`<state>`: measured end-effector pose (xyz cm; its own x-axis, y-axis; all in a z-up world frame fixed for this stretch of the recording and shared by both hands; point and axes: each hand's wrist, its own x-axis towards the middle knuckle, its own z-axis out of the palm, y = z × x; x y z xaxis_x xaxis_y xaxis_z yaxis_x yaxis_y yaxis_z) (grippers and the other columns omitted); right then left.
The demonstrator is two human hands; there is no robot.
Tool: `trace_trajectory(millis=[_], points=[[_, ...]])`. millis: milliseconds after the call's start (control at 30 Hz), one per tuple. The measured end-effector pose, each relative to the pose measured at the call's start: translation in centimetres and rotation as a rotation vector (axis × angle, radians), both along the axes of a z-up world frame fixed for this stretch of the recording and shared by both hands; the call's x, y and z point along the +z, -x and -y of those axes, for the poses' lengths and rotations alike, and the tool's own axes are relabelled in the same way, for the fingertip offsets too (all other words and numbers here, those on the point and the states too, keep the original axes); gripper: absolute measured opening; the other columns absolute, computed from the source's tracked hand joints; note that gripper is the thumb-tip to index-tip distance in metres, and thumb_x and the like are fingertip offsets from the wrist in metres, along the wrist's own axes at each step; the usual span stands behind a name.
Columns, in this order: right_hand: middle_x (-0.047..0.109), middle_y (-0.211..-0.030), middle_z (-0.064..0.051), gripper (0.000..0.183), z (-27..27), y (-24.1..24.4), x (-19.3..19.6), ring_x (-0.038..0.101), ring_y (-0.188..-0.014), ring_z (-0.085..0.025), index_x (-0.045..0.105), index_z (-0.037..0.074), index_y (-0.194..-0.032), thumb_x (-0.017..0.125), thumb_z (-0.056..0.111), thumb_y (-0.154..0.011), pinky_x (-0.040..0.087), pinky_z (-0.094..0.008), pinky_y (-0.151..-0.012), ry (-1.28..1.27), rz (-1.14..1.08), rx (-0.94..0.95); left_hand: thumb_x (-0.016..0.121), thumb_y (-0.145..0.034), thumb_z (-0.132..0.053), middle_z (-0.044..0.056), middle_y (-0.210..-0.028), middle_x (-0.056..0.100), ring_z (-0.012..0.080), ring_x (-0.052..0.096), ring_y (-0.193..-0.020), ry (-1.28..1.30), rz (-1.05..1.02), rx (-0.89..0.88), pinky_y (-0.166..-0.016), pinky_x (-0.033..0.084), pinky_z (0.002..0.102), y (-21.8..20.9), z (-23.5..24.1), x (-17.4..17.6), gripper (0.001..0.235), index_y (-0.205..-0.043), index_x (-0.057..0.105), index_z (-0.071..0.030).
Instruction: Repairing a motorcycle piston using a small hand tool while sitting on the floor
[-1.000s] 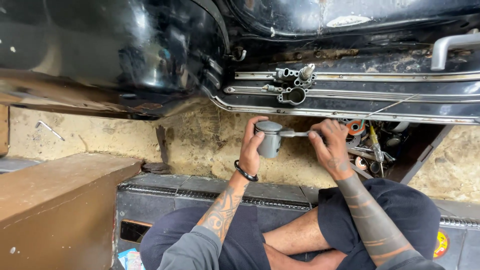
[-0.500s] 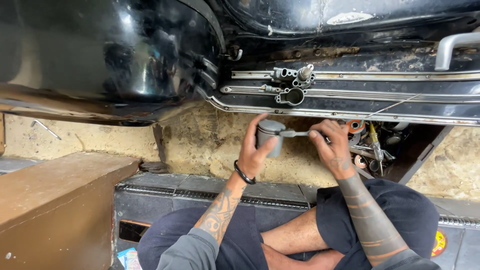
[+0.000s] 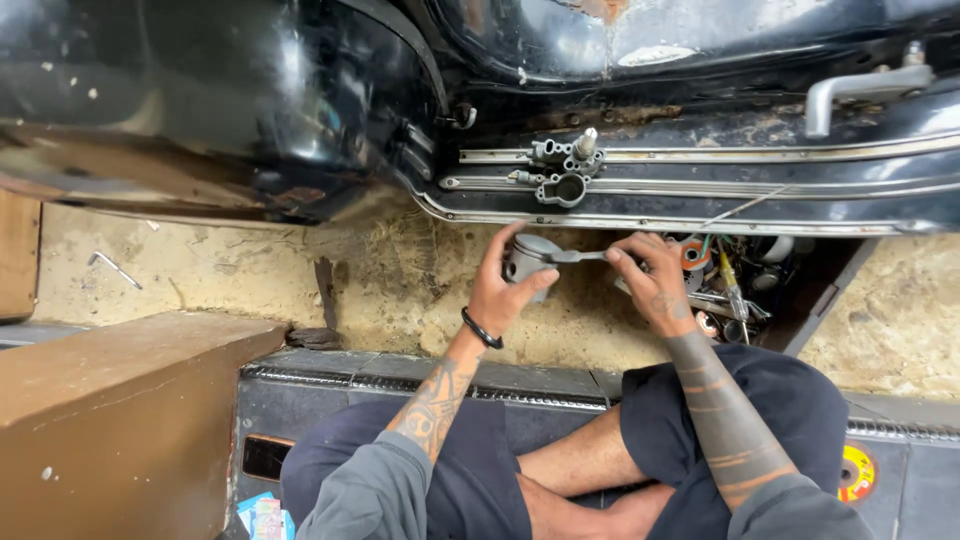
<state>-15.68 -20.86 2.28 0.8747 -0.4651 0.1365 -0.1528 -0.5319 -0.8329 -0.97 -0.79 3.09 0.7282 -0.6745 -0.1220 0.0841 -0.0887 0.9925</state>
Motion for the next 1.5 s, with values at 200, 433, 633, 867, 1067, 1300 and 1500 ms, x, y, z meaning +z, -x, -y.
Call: trace_trajectory(millis=[200,433,633,867,1067,1300,1500], points=[[0.066,-0.081,-0.01,0.022,-3.9,2.3,2.7,0.065,-0.085,-0.034,0.073,0.014,-0.096,0.063,0.03,-0.106,0.044,-0.042,-0.087,-0.033,0.02,-0.057,0.091,-0.07,-0.038,0.014,-0.12,0.056,0.0353,0.06,-0.115,-0.068,0.461,0.125,-0.103,0.047,0.047,1.8,-0.7,2.5,0.083,-0.137,0.053,-0.01],[0.069,-0.09,-0.024,0.028,-6.5,5.3,2.4,0.068,-0.092,-0.045,0.072,0.01,-0.108,0.057,0.033,-0.11,0.051,-0.055,-0.083,-0.118,-0.131,-0.185,0.09,-0.062,-0.028,0.009,-0.118,0.055,0.0317,0.06,-0.112,-0.14,0.774,0.232,-0.099,0.049,0.049,4.1,-1.5,3.5,0.08,-0.132,0.054,-0.01],[0.068,-0.092,-0.025,0.03,-7.2,5.5,3.6,0.067,-0.094,-0.051,0.07,0.009,-0.11,0.057,0.036,-0.11,0.053,-0.059,-0.08,-0.043,-0.118,-0.173,0.088,-0.064,-0.026,0.009,-0.118,0.052,0.0324,0.058,-0.104,-0.198,0.855,0.201,-0.088,0.048,0.049,3.9,-2.2,4.4,0.081,-0.134,0.051,-0.012],[0.065,-0.088,-0.023,0.027,-8.8,5.7,3.5,0.066,-0.09,-0.046,0.069,0.014,-0.107,0.055,0.036,-0.11,0.052,-0.055,-0.075,-0.095,-0.148,-0.195,0.089,-0.06,-0.027,0.01,-0.119,0.054,0.0318,0.059,-0.102,-0.251,0.942,0.157,-0.081,0.05,0.048,4.4,-1.8,3.5,0.085,-0.134,0.051,-0.013],[0.065,-0.083,-0.024,0.029,-9.2,6.1,3.2,0.064,-0.082,-0.042,0.069,0.013,-0.109,0.052,0.037,-0.111,0.05,-0.055,-0.072,-0.089,-0.199,-0.218,0.088,-0.059,-0.027,0.008,-0.116,0.056,0.031,0.058,-0.096,-0.214,0.979,0.188,-0.076,0.049,0.047,4.3,-2.0,4.0,0.085,-0.134,0.052,-0.013],[0.063,-0.074,-0.019,0.028,-8.8,5.5,0.8,0.061,-0.072,-0.038,0.069,0.013,-0.105,0.053,0.035,-0.111,0.049,-0.051,-0.066,-0.151,-0.182,-0.184,0.088,-0.06,-0.023,0.012,-0.115,0.058,0.0311,0.058,-0.094,-0.232,0.954,0.183,-0.078,0.048,0.045,2.4,-2.4,3.4,0.083,-0.135,0.053,-0.01],[0.063,-0.074,-0.018,0.028,-7.3,4.0,-0.8,0.06,-0.072,-0.034,0.069,0.013,-0.105,0.052,0.034,-0.111,0.049,-0.049,-0.067,-0.185,-0.169,-0.166,0.089,-0.056,-0.026,0.01,-0.117,0.06,0.0318,0.06,-0.097,-0.159,0.894,0.214,-0.083,0.048,0.045,2.1,-1.0,1.9,0.086,-0.134,0.055,-0.012]])
